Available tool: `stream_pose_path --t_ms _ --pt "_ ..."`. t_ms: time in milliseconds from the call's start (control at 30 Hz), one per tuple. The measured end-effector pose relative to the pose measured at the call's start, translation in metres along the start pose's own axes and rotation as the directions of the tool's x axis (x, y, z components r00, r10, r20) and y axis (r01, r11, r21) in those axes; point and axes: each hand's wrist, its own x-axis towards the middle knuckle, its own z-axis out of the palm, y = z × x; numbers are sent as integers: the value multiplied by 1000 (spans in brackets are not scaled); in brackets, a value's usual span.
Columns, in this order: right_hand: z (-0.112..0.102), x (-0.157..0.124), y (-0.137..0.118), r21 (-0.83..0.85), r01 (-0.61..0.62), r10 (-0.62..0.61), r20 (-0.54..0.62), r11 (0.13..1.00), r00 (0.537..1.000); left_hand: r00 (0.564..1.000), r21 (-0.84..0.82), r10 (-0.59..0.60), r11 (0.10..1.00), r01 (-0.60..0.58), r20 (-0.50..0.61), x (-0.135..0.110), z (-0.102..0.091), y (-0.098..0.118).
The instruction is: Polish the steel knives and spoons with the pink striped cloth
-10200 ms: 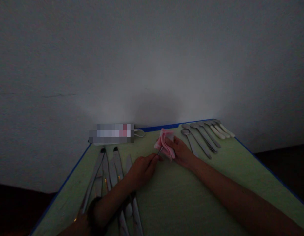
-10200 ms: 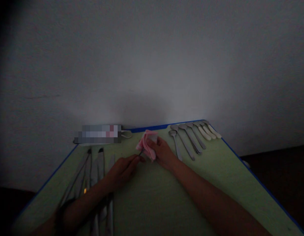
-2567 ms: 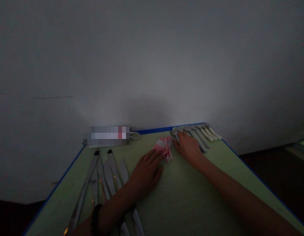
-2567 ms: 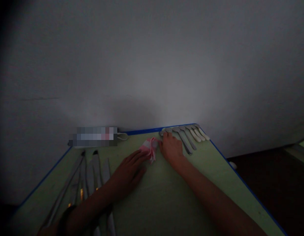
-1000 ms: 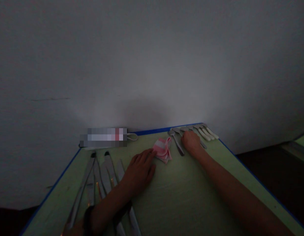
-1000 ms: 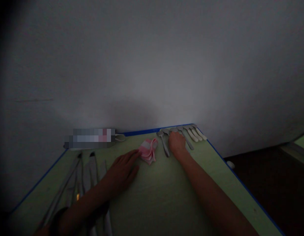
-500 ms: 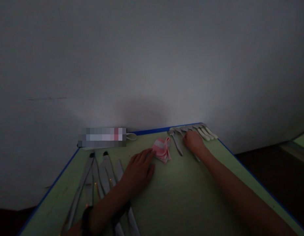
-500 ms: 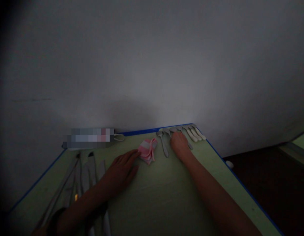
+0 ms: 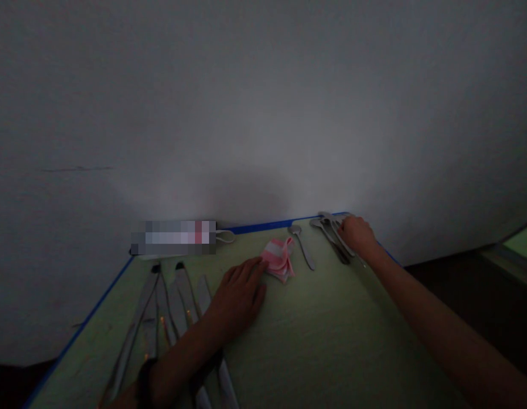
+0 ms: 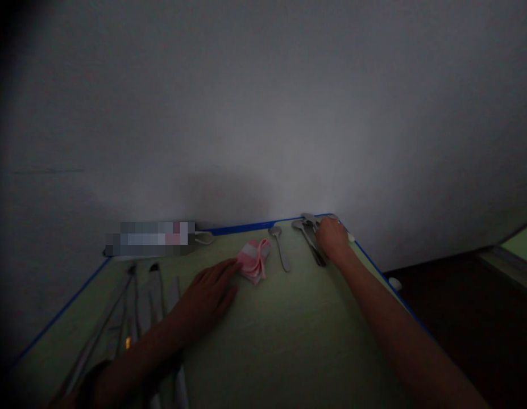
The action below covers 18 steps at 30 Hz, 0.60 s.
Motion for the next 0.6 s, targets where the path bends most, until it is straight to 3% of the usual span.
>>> stream_pose_path --t_ms 600 --pt "22 10 2 0 -22 22 38 1000 999 999 33 -1 999 -1 37 2 0 -1"
